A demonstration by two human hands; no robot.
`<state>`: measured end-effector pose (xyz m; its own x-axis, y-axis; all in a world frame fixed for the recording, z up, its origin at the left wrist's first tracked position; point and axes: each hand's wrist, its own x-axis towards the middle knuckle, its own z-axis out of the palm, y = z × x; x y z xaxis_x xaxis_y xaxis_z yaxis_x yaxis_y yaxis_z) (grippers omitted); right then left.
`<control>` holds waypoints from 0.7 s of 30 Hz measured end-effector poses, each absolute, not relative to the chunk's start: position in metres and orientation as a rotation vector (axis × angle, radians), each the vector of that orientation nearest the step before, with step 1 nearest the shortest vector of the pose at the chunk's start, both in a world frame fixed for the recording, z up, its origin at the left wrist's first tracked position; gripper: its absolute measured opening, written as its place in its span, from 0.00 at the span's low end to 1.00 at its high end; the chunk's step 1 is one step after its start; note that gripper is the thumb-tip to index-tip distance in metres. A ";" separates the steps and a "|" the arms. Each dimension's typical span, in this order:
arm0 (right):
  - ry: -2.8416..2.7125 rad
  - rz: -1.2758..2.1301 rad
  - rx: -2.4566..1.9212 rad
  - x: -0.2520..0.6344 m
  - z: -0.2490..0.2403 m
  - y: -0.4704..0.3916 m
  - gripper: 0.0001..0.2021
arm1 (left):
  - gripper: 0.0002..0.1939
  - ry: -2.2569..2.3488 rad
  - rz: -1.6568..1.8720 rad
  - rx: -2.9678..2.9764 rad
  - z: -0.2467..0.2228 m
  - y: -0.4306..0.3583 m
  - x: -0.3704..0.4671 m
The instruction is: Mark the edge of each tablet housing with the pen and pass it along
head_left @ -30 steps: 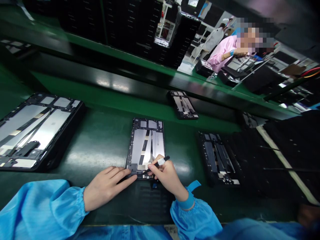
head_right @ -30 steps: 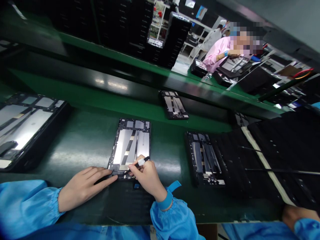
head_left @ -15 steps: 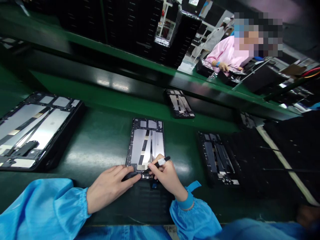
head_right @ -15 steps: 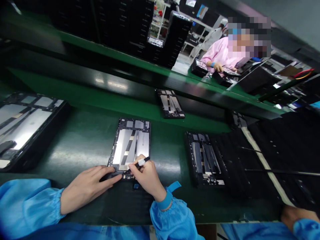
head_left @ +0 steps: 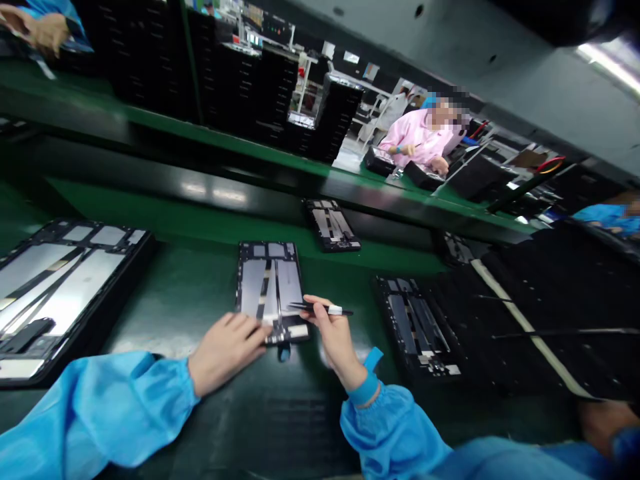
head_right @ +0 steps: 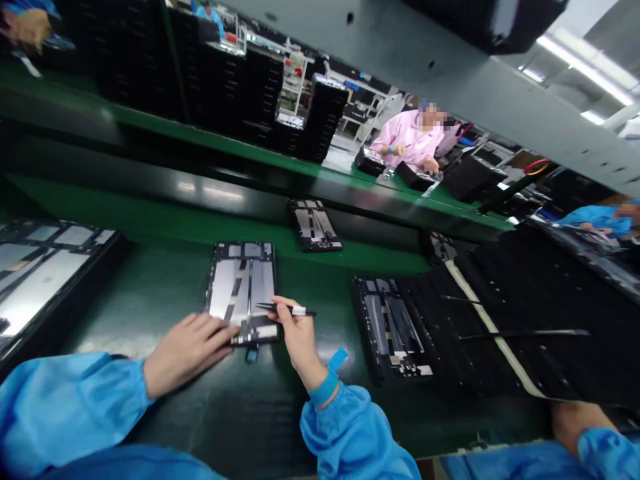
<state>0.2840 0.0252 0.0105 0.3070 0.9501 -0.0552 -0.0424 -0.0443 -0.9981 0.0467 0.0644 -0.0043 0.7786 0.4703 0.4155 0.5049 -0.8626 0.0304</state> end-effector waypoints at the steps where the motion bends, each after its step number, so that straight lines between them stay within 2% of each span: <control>1: -0.942 1.006 -1.359 0.290 0.011 0.033 0.26 | 0.11 -0.873 -0.629 -2.852 -0.005 0.087 0.049; 6: -1.033 0.688 -1.519 0.338 -0.005 0.067 0.30 | 0.15 -1.259 -0.702 -2.630 -0.003 0.215 0.046; 9: -1.003 0.500 -1.599 0.372 -0.016 0.084 0.28 | 0.23 -1.444 -0.797 -2.510 -0.002 0.261 0.047; 11: -0.952 0.407 -1.654 0.390 -0.022 0.100 0.26 | 0.26 -1.454 -0.829 -2.523 -0.006 0.267 0.062; 15: -0.856 0.273 -1.772 0.406 -0.024 0.148 0.22 | 0.23 -1.253 -0.777 -2.761 -0.026 0.249 0.130; 21: -0.833 0.300 -1.880 0.404 -0.014 0.197 0.19 | 0.23 -1.250 -0.848 -2.957 -0.042 0.243 0.215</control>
